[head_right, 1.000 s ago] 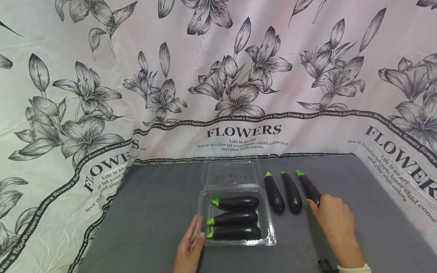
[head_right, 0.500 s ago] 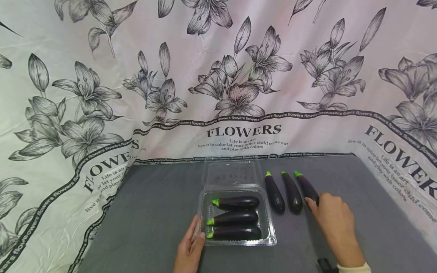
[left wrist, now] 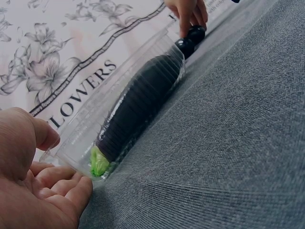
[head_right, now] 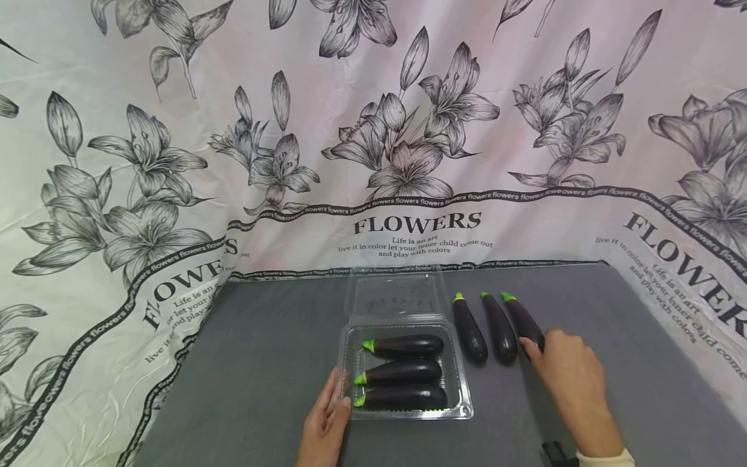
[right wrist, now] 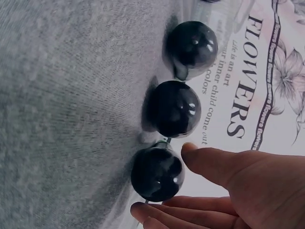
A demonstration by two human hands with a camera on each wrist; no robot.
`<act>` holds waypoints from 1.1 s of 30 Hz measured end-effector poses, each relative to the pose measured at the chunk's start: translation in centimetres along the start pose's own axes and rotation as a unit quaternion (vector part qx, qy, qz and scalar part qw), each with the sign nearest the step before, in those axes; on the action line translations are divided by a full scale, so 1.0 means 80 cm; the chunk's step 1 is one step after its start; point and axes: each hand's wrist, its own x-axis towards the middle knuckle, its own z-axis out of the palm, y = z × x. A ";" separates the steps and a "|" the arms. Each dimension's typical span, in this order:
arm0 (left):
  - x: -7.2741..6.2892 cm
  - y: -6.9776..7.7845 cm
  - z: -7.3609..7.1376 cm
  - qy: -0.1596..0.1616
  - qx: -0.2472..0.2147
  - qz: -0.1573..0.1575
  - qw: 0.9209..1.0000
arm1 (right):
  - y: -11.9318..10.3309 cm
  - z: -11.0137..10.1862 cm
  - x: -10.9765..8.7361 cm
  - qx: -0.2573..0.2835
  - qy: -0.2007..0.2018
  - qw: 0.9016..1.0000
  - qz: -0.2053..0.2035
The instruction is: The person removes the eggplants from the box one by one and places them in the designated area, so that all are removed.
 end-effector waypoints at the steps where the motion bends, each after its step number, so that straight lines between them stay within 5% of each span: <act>1: 0.000 0.000 0.000 0.000 -0.002 0.001 1.000 | 0.000 0.000 0.000 0.000 0.002 1.000 0.000; 14: 0.000 0.001 0.000 -0.001 0.000 0.007 1.000 | -0.041 -0.023 -0.017 0.005 0.088 0.995 -0.042; 28: 0.001 -0.001 -0.001 -0.010 0.005 0.004 1.000 | -0.126 -0.032 -0.053 0.065 0.032 0.988 -0.139; 33: 0.001 0.000 0.000 -0.004 0.003 0.005 1.000 | -0.147 -0.028 -0.064 0.072 -0.020 0.986 -0.152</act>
